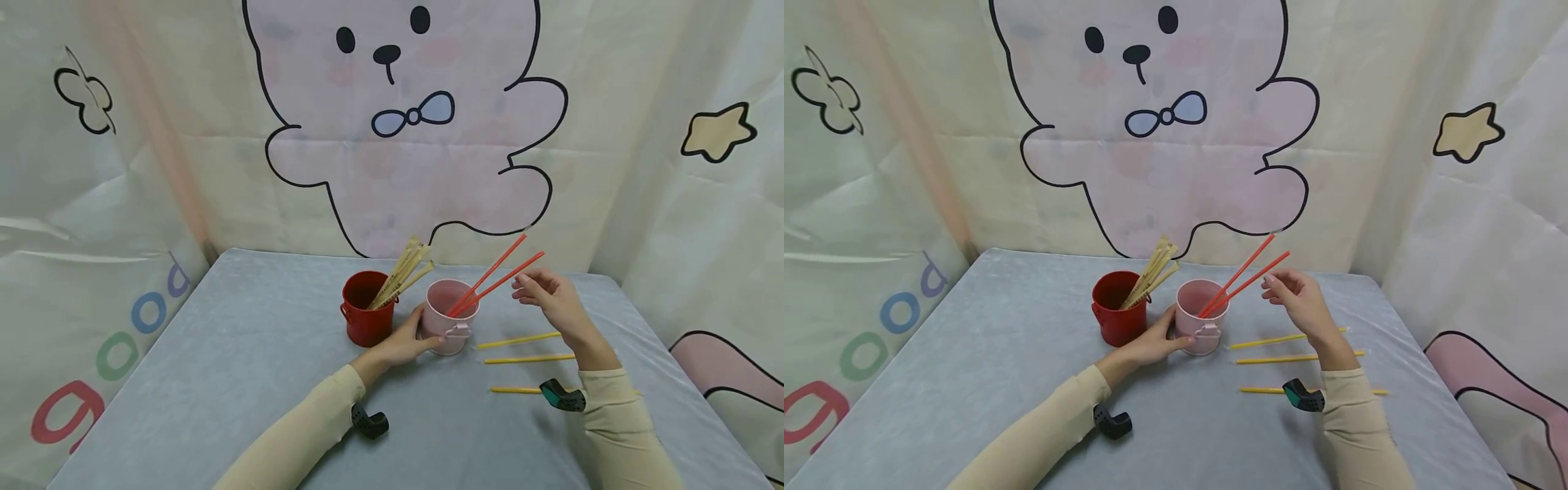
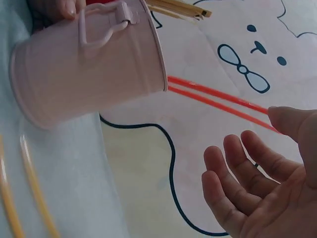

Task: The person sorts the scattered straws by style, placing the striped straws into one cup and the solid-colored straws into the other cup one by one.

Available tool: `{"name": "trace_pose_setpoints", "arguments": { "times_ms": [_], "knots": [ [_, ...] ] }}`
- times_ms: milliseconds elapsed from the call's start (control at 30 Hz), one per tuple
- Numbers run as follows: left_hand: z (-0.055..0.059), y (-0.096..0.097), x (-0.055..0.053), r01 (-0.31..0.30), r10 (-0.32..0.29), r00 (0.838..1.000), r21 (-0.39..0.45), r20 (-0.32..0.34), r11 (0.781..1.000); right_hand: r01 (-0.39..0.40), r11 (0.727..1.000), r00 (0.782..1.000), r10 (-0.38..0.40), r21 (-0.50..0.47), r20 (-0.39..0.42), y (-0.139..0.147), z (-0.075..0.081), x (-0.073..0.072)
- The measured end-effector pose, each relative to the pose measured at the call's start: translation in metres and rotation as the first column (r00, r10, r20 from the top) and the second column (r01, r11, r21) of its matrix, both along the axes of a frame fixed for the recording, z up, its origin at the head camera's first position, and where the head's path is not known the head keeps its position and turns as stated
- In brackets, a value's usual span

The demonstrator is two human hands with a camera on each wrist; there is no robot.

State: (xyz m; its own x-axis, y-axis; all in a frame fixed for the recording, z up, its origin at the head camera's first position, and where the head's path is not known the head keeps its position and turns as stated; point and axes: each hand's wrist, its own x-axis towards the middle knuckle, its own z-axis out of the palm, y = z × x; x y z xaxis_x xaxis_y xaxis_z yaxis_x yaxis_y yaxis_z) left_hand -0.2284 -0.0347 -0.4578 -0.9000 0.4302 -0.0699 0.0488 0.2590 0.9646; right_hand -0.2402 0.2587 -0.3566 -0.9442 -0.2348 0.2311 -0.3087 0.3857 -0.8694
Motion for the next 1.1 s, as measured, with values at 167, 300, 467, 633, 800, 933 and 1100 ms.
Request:
{"name": "trace_pose_setpoints", "arguments": {
  "times_ms": [167,300,467,633,800,933,1100],
  "knots": [
    [0.0,0.002,0.0,0.002,-0.002,1.0,0.01,0.003,1.0,-0.04,0.993,0.999,0.036,0.11,0.037,0.015,-0.003,0.001],
    [-0.001,0.002,0.001,0.014,-0.014,1.0,0.017,-0.008,1.0,-0.088,0.974,0.995,0.076,0.21,0.062,0.028,-0.014,0.002],
    [-0.002,0.0,0.001,0.023,-0.023,1.0,0.02,-0.015,1.0,-0.149,0.928,0.988,0.125,0.342,0.093,0.035,-0.03,-0.001],
    [0.0,-0.001,0.001,0.024,-0.024,1.0,0.011,0.0,1.0,-0.205,0.876,0.978,0.169,0.436,0.121,0.038,-0.043,-0.007],
    [0.004,-0.001,0.0,0.029,-0.029,1.0,0.015,0.001,0.999,-0.227,0.856,0.973,0.179,0.465,0.147,0.044,-0.05,-0.01],
    [0.004,-0.001,0.0,0.028,-0.028,1.0,0.013,-0.004,1.0,-0.233,0.84,0.973,0.194,0.49,0.128,0.046,-0.053,-0.012],
    [0.003,-0.001,0.0,0.025,-0.025,1.0,0.014,0.001,1.0,-0.245,0.834,0.969,0.204,0.494,0.137,0.047,-0.059,-0.015]
  ]
}}
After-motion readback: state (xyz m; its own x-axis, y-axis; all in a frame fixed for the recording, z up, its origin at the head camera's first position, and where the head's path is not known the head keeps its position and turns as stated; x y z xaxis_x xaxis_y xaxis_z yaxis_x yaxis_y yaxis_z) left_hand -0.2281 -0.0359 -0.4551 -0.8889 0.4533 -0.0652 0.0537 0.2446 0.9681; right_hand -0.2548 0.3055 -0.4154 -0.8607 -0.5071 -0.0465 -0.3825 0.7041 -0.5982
